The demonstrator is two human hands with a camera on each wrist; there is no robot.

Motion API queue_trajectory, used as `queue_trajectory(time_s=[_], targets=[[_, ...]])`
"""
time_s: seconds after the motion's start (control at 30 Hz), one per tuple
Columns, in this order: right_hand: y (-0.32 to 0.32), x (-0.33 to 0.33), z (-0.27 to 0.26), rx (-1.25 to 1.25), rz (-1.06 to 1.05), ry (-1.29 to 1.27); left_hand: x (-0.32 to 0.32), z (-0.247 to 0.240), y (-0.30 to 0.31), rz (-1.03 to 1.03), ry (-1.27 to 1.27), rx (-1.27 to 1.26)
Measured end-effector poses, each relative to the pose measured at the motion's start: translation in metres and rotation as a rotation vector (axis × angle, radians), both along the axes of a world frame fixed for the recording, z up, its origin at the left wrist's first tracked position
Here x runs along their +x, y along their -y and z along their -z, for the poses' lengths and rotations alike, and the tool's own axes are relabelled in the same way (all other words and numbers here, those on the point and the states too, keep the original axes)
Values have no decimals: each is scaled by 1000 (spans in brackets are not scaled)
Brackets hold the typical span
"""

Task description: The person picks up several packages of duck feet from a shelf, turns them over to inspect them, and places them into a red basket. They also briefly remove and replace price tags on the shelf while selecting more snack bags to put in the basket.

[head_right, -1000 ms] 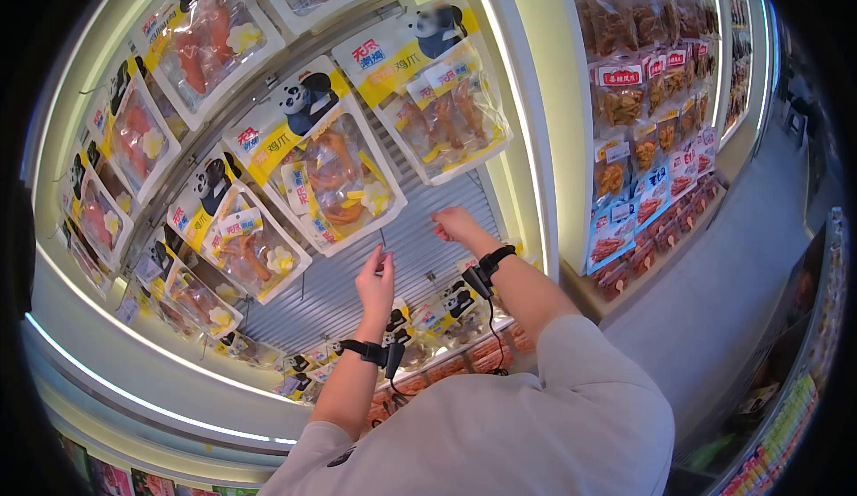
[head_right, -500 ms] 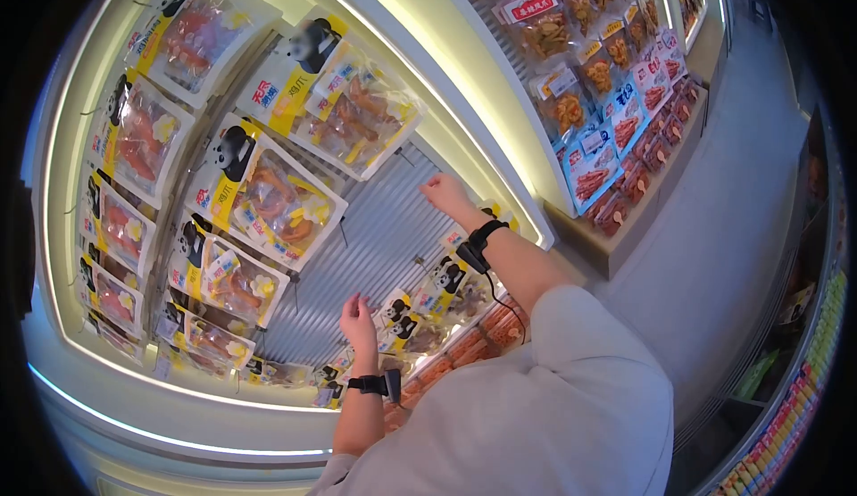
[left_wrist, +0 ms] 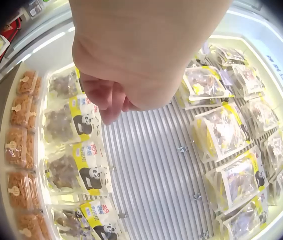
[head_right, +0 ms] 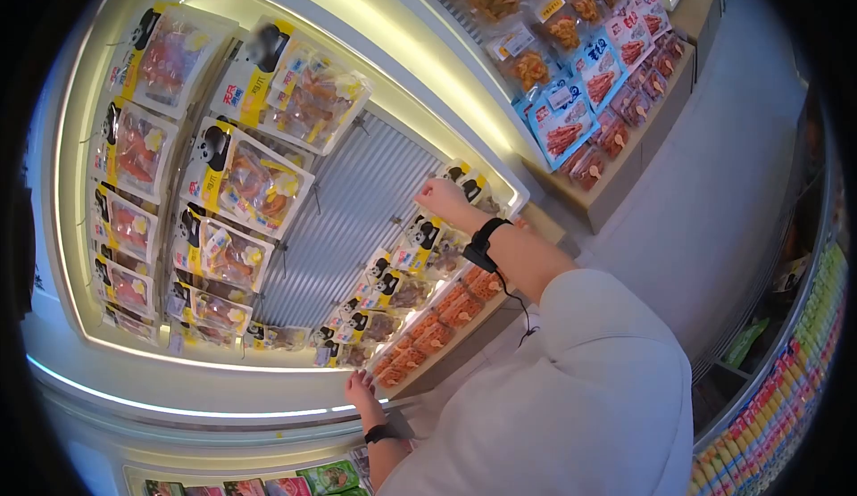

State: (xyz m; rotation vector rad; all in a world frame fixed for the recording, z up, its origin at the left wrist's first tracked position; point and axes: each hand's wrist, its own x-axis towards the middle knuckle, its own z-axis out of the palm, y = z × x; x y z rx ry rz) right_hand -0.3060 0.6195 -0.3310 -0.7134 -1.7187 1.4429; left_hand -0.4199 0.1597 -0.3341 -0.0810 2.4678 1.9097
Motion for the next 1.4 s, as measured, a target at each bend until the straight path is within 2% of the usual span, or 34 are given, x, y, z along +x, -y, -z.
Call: queue_trajectory(time_s=[0.2,0.23,0.3,0.33,0.37,0.4,0.5,0.63,0.77,0.83,0.87,0.93,1.03,1.07,1.17,1.33,1.4], targets=[[47,52,70,-156,-140,113,58,8,85,-195,39,143],[54,65,72,-209,-180,147,74,2,86,-309,15,137],[60,65,117,-159,-211,117,74,28,122,-363,18,189],[63,73,123,-135,-206,221,79,31,132,-397,23,192],[64,75,138,-164,-264,200,87,35,138,-441,35,241],[69,80,143,-156,-257,223,92,38,143,-473,31,209],[73,95,142,-140,-273,286,102,56,160,-476,37,377],[73,100,145,-137,-314,304,105,79,175,-526,111,365],[79,112,112,-248,-329,277,120,86,181,-495,210,364],[79,114,94,-112,-290,339,124,89,184,-488,234,364],[78,111,97,-118,-290,347,123,94,184,-513,246,380],[69,102,102,30,-216,315,123,103,185,-542,267,398],[51,88,89,-12,-190,338,133,96,172,-592,261,410],[44,83,74,53,-165,362,132,99,173,-579,266,437],[9,42,53,267,-63,363,136,78,160,-575,270,458],[-53,-38,-13,387,102,350,119,78,171,-586,191,504],[-75,-69,-40,450,141,349,114,71,172,-643,183,412]])
